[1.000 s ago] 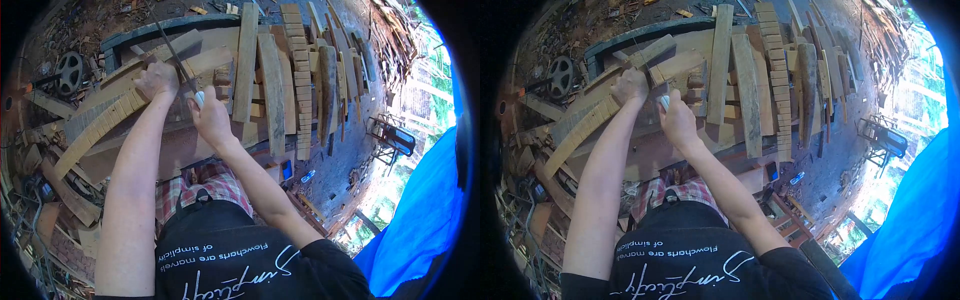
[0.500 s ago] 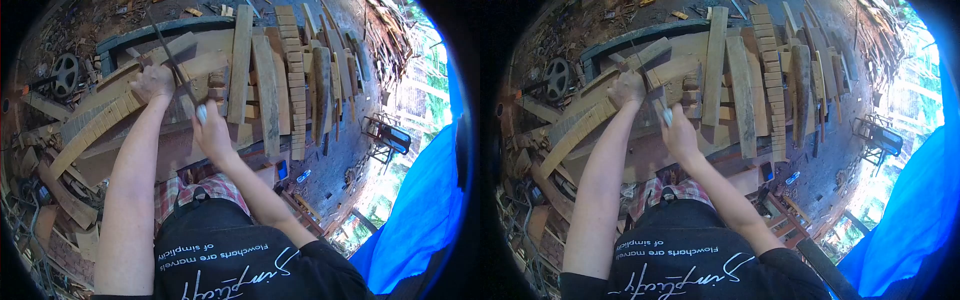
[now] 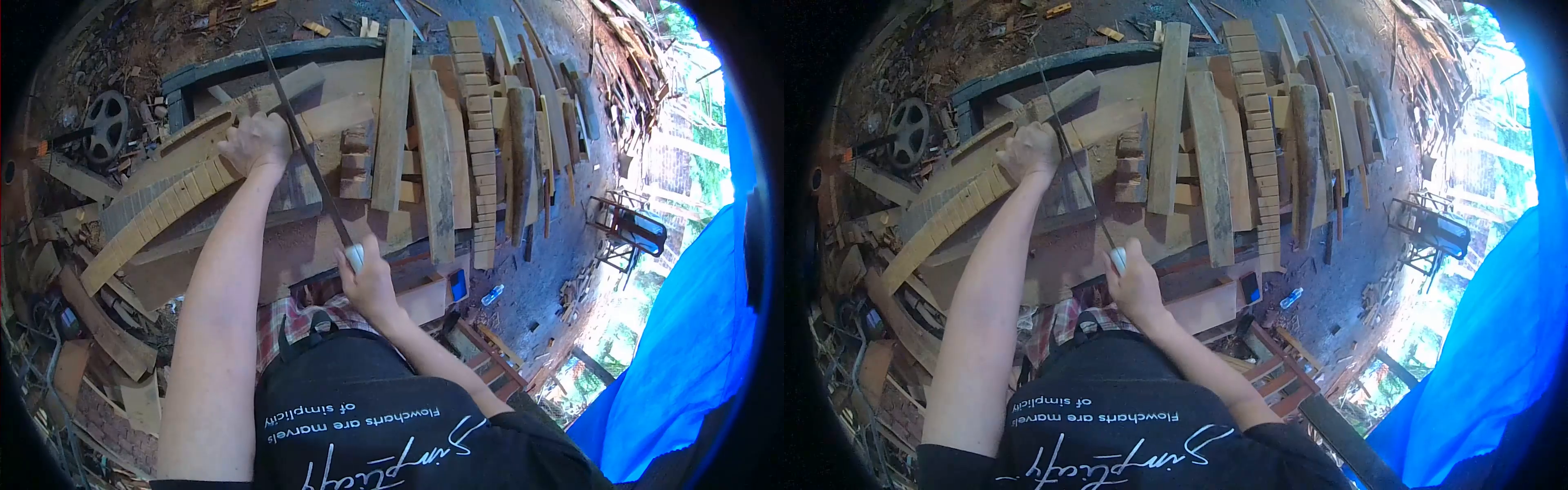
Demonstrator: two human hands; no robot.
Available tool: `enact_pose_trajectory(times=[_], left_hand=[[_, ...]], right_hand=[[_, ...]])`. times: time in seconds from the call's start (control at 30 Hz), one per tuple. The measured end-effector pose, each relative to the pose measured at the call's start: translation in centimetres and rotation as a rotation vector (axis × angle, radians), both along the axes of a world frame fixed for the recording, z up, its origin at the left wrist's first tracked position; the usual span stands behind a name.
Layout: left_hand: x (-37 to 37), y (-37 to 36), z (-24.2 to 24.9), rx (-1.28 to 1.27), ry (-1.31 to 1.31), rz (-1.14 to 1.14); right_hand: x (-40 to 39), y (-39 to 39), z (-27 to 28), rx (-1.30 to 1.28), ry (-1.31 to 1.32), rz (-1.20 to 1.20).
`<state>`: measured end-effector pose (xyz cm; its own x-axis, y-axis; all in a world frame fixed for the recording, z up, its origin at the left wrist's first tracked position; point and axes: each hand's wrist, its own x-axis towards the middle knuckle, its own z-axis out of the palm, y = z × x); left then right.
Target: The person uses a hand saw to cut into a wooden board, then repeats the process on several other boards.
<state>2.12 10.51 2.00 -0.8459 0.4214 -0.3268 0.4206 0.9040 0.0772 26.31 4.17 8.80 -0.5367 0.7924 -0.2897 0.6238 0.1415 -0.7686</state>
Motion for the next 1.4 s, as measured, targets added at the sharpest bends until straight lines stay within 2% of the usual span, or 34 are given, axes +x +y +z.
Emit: enact_pose_trajectory(times=[0.1, 0.2, 0.27, 0.3, 0.4, 0.47, 0.57, 0.63, 0.73, 0.87, 0.93, 1.07, 1.13, 1.23, 1.27, 1.33, 1.4], left_hand=[[0.4, -0.2, -0.4, 0.037, 0.032, -0.030], [0.2, -0.4, -0.8, 0.017, 0.047, -0.035], [0.4, -0.5, -1.4, 0.111, 0.152, -0.021], [0.6, -0.4, -1.1, 0.118, 0.149, -0.027], [0.5, -0.1, 0.0, 0.093, 0.077, 0.016], [0.5, -0.1, -0.4, 0.096, 0.107, 0.021], [0.4, -0.1, 0.0, 0.060, 0.055, -0.001], [0.1, -0.4, -1.7, 0.096, 0.105, -0.011], [0.2, -0.5, -0.9, 0.112, 0.105, -0.003], [0.4, 0.0, -0.4, 0.086, 0.093, 0.028], [0.4, -0.1, 0.0, 0.090, 0.074, 0.018], [0.2, -0.5, -1.8, 0.117, 0.141, -0.018], [0.4, -0.6, -0.8, 0.107, 0.124, -0.015], [0.4, 0.1, 0.6, 0.089, 0.055, 0.004], [0.3, 0.1, 0.8, 0.048, 0.011, 0.016], [0.0, 0.0, 0.3, 0.047, 0.030, 0.007], [0.3, -0.1, -0.5, 0.042, 0.050, -0.007]], right_hand=[[-1.4, 1.4, -0.3, 0.087, 0.077, 0.040], [-7.1, 4.7, -2.2, 0.039, 0.016, 0.034], [-8.1, 5.3, -2.3, 0.106, -0.030, 0.054], [-7.0, 4.8, -2.5, 0.127, 0.033, 0.042], [-1.5, 0.9, 0.2, 0.059, 0.006, 0.001], [1.4, -0.8, 0.1, -0.006, -0.104, 0.011], [-3.4, 2.1, -1.3, 0.058, 0.005, -0.002], [-7.8, 4.9, -3.9, 0.166, 0.057, 0.041], [-7.0, 4.5, -3.0, 0.140, 0.045, 0.041], [-0.2, 0.2, -0.3, 0.053, 0.072, -0.001], [0.0, 0.2, 0.2, 0.054, -0.029, 0.011], [-7.2, 4.9, -3.1, 0.152, 0.064, 0.052], [-7.9, 5.3, -2.9, 0.108, -0.018, 0.041], [-1.9, 1.2, -1.4, 0.116, 0.061, 0.006], [0.7, -0.6, -1.0, 0.045, -0.010, 0.001], [1.0, -0.9, -0.4, -0.032, -0.076, 0.000], [-1.0, 1.0, -1.5, 0.098, 0.043, 0.020]])
